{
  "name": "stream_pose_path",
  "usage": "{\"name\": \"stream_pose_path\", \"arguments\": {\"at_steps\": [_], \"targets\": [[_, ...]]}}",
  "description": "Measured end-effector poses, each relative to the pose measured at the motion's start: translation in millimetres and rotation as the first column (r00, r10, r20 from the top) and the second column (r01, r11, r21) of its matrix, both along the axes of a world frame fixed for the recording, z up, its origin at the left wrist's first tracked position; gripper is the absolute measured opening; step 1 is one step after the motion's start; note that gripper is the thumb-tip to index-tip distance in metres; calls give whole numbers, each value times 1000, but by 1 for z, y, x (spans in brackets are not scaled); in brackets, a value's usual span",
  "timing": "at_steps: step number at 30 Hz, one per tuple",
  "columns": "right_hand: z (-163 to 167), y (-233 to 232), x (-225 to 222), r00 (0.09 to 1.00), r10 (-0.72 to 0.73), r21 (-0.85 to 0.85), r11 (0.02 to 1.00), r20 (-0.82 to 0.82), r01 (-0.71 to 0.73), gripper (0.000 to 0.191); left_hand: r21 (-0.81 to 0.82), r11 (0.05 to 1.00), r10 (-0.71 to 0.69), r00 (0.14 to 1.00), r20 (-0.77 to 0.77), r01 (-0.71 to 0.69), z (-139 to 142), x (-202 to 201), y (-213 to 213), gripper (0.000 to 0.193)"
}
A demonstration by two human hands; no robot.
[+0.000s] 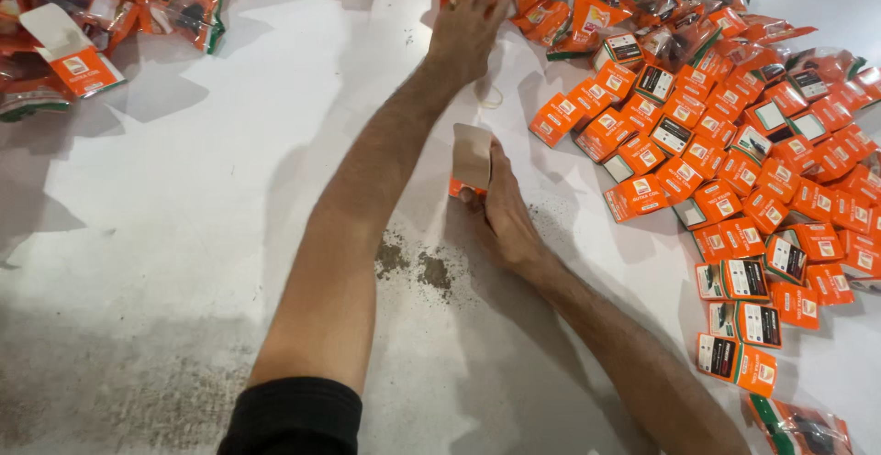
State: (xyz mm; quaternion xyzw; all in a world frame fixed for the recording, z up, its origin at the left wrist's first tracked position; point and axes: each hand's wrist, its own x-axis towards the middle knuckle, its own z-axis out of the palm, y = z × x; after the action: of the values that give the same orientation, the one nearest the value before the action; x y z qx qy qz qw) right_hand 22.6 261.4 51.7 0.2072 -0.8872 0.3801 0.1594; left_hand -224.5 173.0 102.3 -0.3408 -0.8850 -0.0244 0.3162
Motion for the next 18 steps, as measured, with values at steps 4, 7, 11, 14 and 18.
{"name": "stream_pose_path", "arguments": {"at_steps": [4,7,11,14,18], "targets": [[11,1,1,865,-2,-320,929,502,188,54,-164,978,139,989,49,-129,-1,-7,-6,68],[19,0,3,918,32,-356,927,394,120,50,-74,994,-74,987,143,85,-5,7,-44,38],[24,1,9,993,100,-288,954,65,-77,54,147,967,-250,883,397,208,-5,63,-112,72],[24,-2,13,976,71,-252,968,205,-18,59,278,953,-231,887,400,123,-1,121,-150,54],[23,-8,20,953,190,-348,932,234,-101,58,704,674,-473,863,178,224,2,202,-165,53]]}}
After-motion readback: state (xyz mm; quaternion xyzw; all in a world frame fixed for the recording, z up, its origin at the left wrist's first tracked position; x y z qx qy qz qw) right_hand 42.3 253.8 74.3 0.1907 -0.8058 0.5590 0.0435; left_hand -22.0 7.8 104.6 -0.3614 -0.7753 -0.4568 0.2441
